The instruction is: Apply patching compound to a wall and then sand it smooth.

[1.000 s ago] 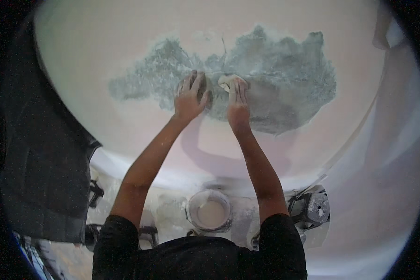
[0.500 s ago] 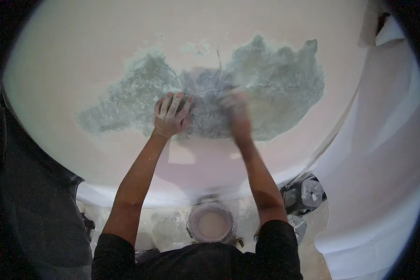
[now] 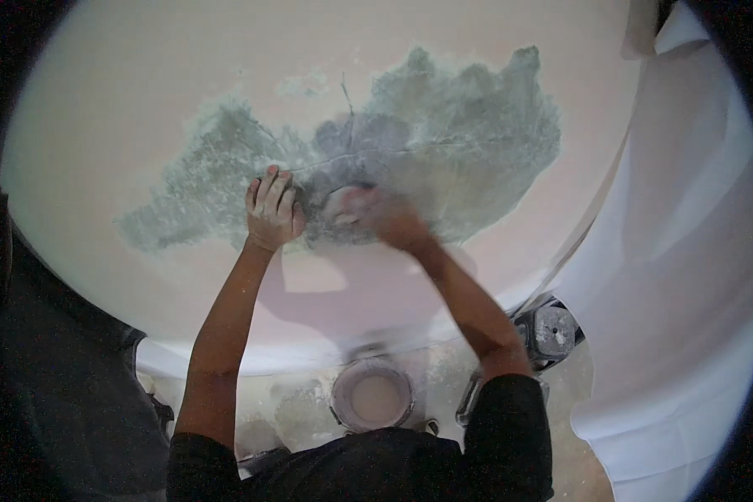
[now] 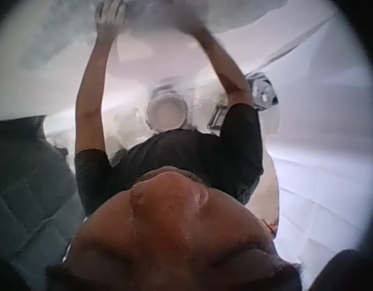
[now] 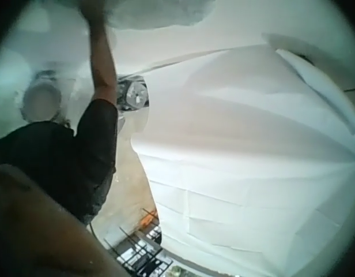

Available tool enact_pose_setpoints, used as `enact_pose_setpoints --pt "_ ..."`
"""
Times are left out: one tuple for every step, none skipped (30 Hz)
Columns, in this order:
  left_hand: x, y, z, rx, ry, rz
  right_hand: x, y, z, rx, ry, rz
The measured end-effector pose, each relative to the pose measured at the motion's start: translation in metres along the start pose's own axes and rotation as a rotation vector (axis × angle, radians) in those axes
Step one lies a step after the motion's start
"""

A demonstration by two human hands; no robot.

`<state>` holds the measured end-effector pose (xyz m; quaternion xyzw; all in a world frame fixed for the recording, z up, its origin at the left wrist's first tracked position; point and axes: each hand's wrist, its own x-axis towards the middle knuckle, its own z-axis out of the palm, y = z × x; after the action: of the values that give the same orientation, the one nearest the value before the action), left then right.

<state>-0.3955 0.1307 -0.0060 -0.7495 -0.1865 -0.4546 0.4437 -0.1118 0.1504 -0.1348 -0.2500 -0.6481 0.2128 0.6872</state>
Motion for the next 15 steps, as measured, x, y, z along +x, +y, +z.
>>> enact_pose_setpoints --pt "-0.009 -0.005 -0.004 0.021 -0.03 -0.011 0.013 -0.02 -0.003 0.352 -0.021 0.082" --pt "-0.017 -0.012 -0.009 0.043 -0.059 -0.023 0.031 -0.055 0.004 0.703 -0.042 0.17" --pt "-0.034 -0.03 -0.026 0.096 -0.101 -0.038 0.072 -0.189 0.06 0.386 0.209 0.458" --pt "-0.019 -0.024 -0.016 0.092 -0.047 -0.014 0.057 -0.164 0.025 0.36 0.231 0.444" --pt "-0.015 -0.015 -0.008 0.094 -0.019 0.0 0.034 -0.129 0.052 -0.021 0.08 0.25" --pt "-0.004 -0.004 0.005 0.057 -0.009 0.0 0.009 -0.096 0.075 -0.414 -0.065 0.054" --pt "0.003 0.0 0.009 0.04 0.017 -0.011 -0.011 -0.065 0.054 -0.788 -0.231 -0.142" --pt "-0.002 -0.006 0.003 0.05 0.022 -0.024 -0.012 -0.069 0.055 -0.771 -0.238 -0.132" --pt "-0.009 -0.012 -0.004 0.072 0.004 -0.035 -0.001 -0.079 0.051 -0.872 -0.415 -0.127" --pt "-0.012 -0.012 -0.006 0.083 0.002 -0.033 0.016 -0.082 0.032 -0.99 -0.587 -0.131" --pt "-0.006 -0.004 0.001 0.069 -0.016 -0.039 0.037 -0.066 -0.018 -0.534 -0.433 -0.205" --pt "-0.018 -0.013 -0.009 0.1 -0.077 -0.052 0.037 -0.096 0.0 -0.921 0.036 -0.508" --pt "-0.01 -0.007 -0.002 0.085 -0.046 -0.038 0.025 -0.076 0.01 -1.04 0.212 -0.45" --pt "-0.004 0.003 0.005 0.055 -0.033 -0.039 0.005 -0.053 0.022 -1.162 0.387 -0.375" --pt "-0.005 0.0 0.003 0.056 -0.014 -0.037 -0.014 -0.05 0.037 -1.161 0.383 -0.371"
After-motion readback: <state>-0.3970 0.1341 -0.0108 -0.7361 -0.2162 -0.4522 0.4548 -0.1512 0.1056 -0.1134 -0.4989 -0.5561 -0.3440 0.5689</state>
